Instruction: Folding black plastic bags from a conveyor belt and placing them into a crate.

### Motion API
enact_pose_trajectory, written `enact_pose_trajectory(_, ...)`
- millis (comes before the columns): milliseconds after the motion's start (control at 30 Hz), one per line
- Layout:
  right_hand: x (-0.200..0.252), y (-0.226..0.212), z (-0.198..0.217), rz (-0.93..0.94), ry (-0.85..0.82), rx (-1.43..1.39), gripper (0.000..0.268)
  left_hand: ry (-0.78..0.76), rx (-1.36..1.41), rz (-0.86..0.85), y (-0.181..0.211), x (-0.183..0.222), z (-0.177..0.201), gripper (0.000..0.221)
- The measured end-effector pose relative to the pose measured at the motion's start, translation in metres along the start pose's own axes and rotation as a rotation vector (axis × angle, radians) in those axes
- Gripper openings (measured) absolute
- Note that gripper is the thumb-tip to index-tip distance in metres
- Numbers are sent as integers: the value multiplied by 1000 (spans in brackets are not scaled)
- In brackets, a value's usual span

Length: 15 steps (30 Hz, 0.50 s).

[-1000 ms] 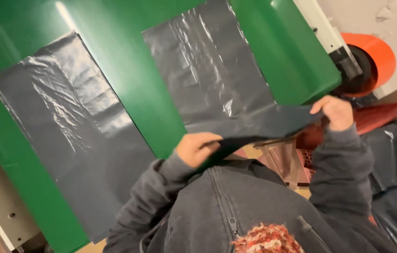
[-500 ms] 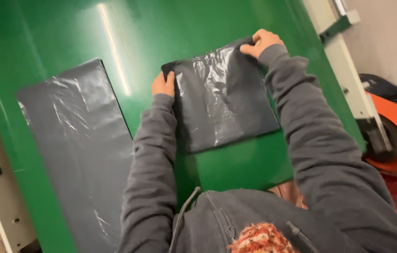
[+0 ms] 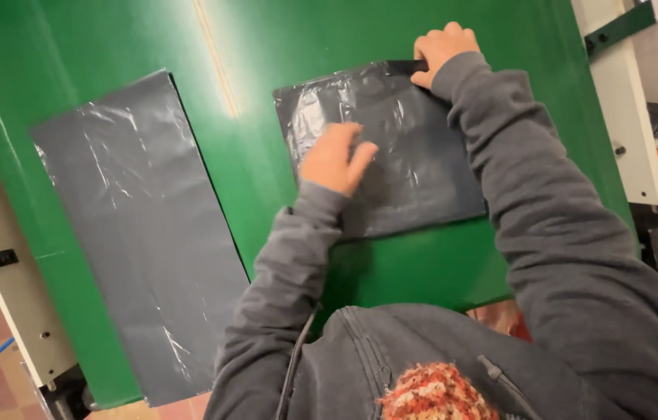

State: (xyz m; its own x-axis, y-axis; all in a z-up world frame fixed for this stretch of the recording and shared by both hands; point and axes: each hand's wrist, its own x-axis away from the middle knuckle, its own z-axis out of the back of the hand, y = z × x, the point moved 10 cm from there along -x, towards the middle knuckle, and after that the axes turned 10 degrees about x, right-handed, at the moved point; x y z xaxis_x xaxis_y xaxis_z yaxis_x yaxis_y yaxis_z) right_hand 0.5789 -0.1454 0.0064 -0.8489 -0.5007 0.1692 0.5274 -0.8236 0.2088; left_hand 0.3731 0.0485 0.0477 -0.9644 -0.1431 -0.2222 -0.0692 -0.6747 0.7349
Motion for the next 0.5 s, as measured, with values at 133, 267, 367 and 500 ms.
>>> enact_pose_trajectory(133,99,-40,94,159,453,-238,20,-251,1011,332,-52,23,-105,75)
enact_pose_trajectory(267,227,-84,152,203,816,-278,23,-337,1967,679,-67,48,-102,114)
enact_pose_trajectory(367,278,-86,92,175,845,-229,22,-160,2044,970,-89,94,-83,113)
enact_pose_trajectory(500,308,-88,52,151,816,-211,26,-136,2034,897,-154,132,-102,109)
